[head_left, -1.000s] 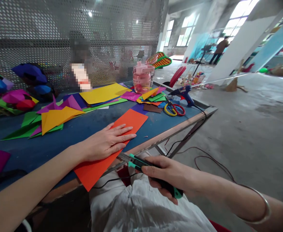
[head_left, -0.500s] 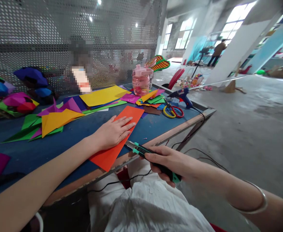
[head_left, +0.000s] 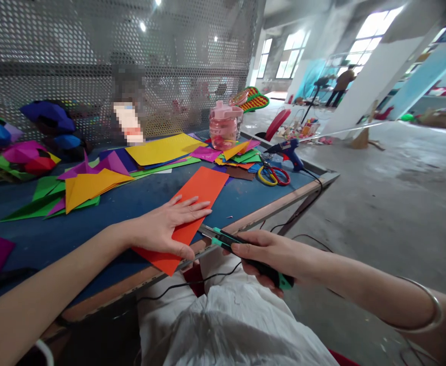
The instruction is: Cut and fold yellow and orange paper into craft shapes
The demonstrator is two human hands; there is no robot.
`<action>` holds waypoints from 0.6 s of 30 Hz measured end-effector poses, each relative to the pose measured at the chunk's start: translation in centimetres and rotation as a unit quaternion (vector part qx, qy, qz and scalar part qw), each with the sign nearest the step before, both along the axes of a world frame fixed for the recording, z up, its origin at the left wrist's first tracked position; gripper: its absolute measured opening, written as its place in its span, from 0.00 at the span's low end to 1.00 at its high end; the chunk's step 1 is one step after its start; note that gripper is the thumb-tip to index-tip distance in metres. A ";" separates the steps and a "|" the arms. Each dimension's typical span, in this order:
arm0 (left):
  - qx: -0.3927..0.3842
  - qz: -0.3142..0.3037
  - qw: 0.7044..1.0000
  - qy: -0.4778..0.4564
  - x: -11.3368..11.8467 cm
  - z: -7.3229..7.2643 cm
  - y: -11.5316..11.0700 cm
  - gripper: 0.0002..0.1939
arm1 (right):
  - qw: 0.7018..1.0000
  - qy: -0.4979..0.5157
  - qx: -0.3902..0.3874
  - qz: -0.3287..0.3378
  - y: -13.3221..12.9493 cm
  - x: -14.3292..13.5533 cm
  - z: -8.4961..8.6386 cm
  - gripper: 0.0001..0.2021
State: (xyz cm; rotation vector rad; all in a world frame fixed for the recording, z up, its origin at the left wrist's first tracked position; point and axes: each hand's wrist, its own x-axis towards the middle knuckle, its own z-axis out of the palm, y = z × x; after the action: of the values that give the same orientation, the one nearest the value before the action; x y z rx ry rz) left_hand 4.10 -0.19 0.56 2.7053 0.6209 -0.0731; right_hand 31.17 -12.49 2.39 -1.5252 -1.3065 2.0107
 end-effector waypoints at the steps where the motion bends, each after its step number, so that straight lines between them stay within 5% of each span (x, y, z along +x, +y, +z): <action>1: 0.007 0.002 1.000 0.005 0.1 -0.2 0.0 0.53 | 1.000 0.000 0.002 0.001 -0.1 0.1 -0.1 0.15; 18: 0.035 0.011 0.999 0.017 0.3 -0.6 -0.3 0.52 | 0.999 -0.002 0.020 0.028 -1.1 -0.3 0.0 0.20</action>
State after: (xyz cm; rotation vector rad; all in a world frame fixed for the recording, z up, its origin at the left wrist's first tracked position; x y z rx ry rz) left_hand 4.41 -0.52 0.01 2.7688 0.6744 -0.0935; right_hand 30.83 -13.57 2.38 -1.4911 -1.3976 2.0044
